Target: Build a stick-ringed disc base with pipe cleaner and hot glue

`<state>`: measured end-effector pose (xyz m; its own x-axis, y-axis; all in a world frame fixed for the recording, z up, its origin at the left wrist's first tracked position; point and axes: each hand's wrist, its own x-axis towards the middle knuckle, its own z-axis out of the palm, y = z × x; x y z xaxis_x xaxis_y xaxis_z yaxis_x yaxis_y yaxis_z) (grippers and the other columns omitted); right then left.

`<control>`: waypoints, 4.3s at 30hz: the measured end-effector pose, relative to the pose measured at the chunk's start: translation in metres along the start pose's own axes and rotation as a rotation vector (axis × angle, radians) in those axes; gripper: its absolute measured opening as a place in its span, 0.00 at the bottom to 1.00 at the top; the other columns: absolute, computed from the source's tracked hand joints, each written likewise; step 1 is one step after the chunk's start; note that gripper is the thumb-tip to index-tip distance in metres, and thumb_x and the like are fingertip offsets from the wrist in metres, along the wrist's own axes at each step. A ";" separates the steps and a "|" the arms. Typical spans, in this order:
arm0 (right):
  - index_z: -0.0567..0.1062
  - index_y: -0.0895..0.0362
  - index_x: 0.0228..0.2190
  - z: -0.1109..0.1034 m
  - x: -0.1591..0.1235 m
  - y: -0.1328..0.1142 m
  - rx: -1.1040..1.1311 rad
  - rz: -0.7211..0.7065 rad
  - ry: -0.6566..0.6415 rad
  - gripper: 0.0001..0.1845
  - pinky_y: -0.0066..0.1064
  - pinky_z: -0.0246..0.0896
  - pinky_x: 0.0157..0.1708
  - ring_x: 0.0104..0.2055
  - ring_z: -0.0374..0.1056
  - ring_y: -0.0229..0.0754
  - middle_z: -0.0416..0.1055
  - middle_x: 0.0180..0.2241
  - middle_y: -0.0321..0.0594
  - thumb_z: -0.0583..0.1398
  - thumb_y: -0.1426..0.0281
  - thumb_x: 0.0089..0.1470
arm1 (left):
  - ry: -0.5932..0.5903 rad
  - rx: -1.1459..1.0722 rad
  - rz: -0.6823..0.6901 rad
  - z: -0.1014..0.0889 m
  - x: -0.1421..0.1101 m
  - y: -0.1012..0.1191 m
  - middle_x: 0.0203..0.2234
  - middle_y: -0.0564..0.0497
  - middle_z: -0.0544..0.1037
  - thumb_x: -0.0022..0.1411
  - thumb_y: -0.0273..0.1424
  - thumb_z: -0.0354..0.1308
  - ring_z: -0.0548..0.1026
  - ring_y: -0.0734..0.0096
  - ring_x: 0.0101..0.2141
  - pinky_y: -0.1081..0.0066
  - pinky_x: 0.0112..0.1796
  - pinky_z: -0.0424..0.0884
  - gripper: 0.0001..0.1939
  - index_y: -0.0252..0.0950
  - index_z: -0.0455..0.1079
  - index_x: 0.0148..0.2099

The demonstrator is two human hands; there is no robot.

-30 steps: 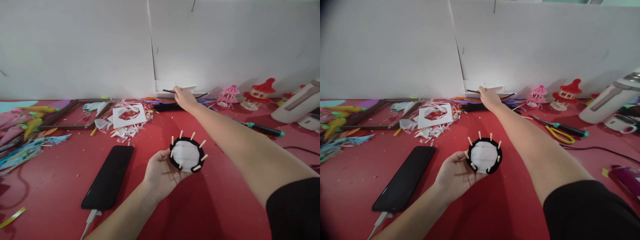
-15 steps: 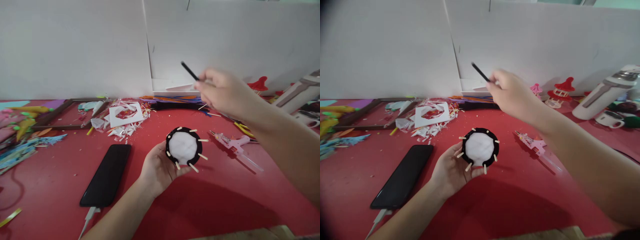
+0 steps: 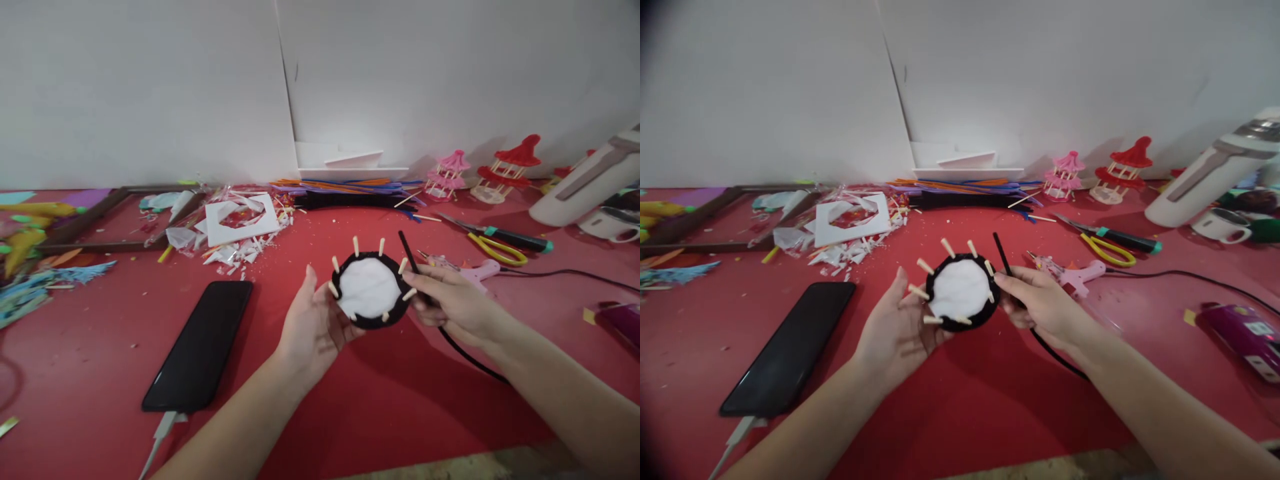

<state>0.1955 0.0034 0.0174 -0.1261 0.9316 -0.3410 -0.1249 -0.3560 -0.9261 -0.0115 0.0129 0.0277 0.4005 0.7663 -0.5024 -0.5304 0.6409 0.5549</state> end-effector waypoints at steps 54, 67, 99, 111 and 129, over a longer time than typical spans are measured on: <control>0.70 0.54 0.39 0.007 -0.010 0.011 -0.007 -0.205 -0.107 0.19 0.24 0.45 0.15 0.14 0.53 0.28 0.74 0.23 0.34 0.66 0.55 0.52 | -0.392 0.060 0.119 -0.003 0.001 -0.012 0.44 0.47 0.81 0.52 0.28 0.70 0.80 0.63 0.43 0.63 0.47 0.76 0.19 0.37 0.75 0.47; 0.72 0.48 0.48 -0.007 -0.028 0.002 -0.754 -1.026 0.324 0.12 0.33 0.65 0.32 0.29 0.68 0.38 0.71 0.29 0.36 0.54 0.69 0.65 | -0.065 -0.058 0.200 0.005 0.004 -0.018 0.37 0.49 0.81 0.49 0.38 0.72 0.80 0.62 0.40 0.58 0.50 0.73 0.21 0.37 0.69 0.41; 0.75 0.57 0.40 0.022 -0.036 0.005 -1.163 -1.411 0.277 0.10 0.29 0.66 0.30 0.25 0.67 0.35 0.72 0.23 0.34 0.62 0.80 0.57 | -0.102 0.133 0.330 0.004 0.001 -0.037 0.49 0.51 0.76 0.44 0.33 0.77 0.77 0.63 0.49 0.64 0.51 0.72 0.35 0.43 0.63 0.51; 0.76 0.58 0.39 0.020 -0.036 0.008 -1.210 -1.374 0.275 0.08 0.27 0.65 0.30 0.26 0.68 0.34 0.74 0.25 0.35 0.60 0.79 0.59 | -0.107 0.196 0.353 -0.001 0.000 -0.039 0.55 0.51 0.71 0.51 0.39 0.73 0.76 0.63 0.51 0.74 0.38 0.77 0.31 0.48 0.63 0.54; 0.74 0.55 0.35 0.027 -0.035 0.008 -0.601 -0.748 0.156 0.01 0.19 0.61 0.20 0.21 0.65 0.30 0.72 0.23 0.31 0.61 0.71 0.58 | -0.026 0.092 0.408 -0.001 0.004 -0.028 0.40 0.55 0.79 0.51 0.35 0.73 0.80 0.72 0.42 0.79 0.37 0.77 0.25 0.44 0.67 0.49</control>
<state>0.1723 -0.0344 0.0259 -0.0813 0.9166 0.3914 0.4094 0.3887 -0.8254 0.0036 -0.0021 0.0099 0.1905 0.9582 -0.2133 -0.5810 0.2852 0.7623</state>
